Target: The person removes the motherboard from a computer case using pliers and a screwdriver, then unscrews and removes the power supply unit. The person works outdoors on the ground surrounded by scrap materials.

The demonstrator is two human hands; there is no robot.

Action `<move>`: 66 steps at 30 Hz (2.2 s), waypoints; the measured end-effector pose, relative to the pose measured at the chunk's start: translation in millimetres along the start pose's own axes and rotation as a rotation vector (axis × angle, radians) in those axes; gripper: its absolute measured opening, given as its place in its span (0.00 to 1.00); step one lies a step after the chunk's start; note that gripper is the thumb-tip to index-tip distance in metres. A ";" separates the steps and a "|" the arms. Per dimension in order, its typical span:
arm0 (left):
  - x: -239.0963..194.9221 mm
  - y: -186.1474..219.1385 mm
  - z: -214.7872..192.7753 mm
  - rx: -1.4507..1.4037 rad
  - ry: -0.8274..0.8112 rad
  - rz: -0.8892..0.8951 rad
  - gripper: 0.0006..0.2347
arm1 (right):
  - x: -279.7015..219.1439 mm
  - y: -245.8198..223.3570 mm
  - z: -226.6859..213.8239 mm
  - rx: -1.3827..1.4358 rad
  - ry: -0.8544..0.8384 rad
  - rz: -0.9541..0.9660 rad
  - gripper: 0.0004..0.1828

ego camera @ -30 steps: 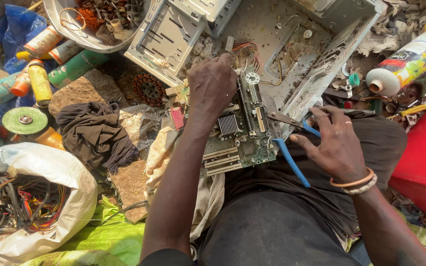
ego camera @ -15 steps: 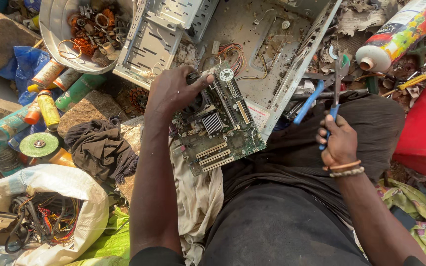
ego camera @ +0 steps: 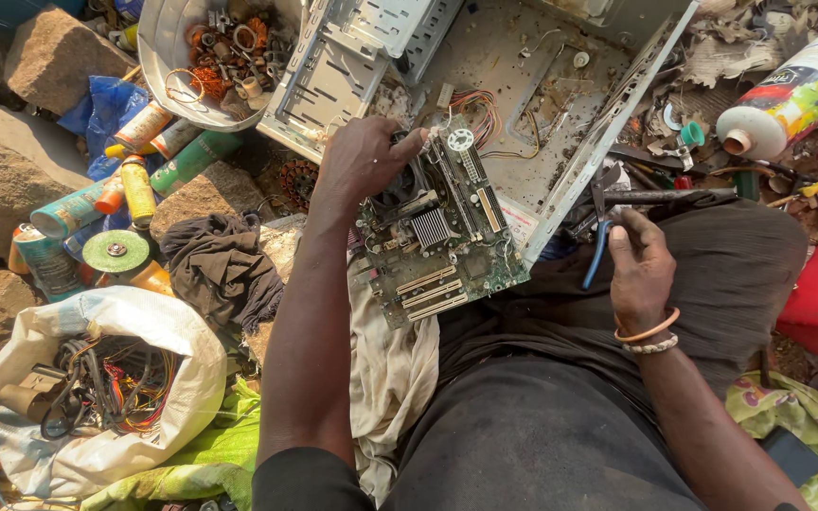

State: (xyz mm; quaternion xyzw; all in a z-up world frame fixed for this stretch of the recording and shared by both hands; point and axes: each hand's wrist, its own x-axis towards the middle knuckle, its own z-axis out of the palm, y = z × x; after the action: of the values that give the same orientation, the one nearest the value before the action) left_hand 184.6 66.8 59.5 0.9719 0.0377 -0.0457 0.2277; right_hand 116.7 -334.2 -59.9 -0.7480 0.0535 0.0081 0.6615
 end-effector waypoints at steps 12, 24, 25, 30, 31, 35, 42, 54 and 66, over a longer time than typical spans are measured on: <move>29.1 11.3 -14.5 -0.304 0.442 -0.037 0.36 | -35.2 -71.1 23.8 0.161 -0.343 0.254 0.35; 104.0 190.3 83.7 -1.052 0.320 -0.098 0.34 | 34.6 -81.8 -50.4 0.695 -0.090 -0.130 0.27; 109.2 213.1 94.9 -1.068 0.247 -0.138 0.34 | 41.0 -85.2 -60.0 0.701 0.013 -0.136 0.29; 120.6 257.1 119.2 -0.955 -0.001 0.000 0.37 | 76.7 -102.0 -117.8 0.753 0.117 -0.037 0.40; 117.9 248.0 118.8 -0.888 -0.042 0.002 0.36 | 87.8 -101.1 -126.3 0.749 0.142 0.007 0.43; 106.0 153.9 101.0 -0.461 0.089 -0.039 0.32 | 163.9 -81.8 -137.0 0.876 0.268 0.279 0.44; 75.2 18.5 138.2 -0.020 -0.311 -0.340 0.33 | 123.2 -34.4 -79.9 0.593 0.023 0.278 0.21; 73.9 -9.5 171.8 -0.108 0.020 -0.368 0.09 | 11.1 -9.0 45.2 -0.001 -0.273 0.346 0.38; 67.4 0.7 121.2 -0.201 0.262 -0.583 0.12 | -38.1 -50.7 46.9 -0.617 -0.324 -0.661 0.61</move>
State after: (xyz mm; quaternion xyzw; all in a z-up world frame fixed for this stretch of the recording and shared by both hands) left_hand 242.9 15.7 -55.4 0.8905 0.3472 0.0203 0.2931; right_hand 86.2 -279.1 -12.4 -0.8754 -0.2958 -0.0709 0.3757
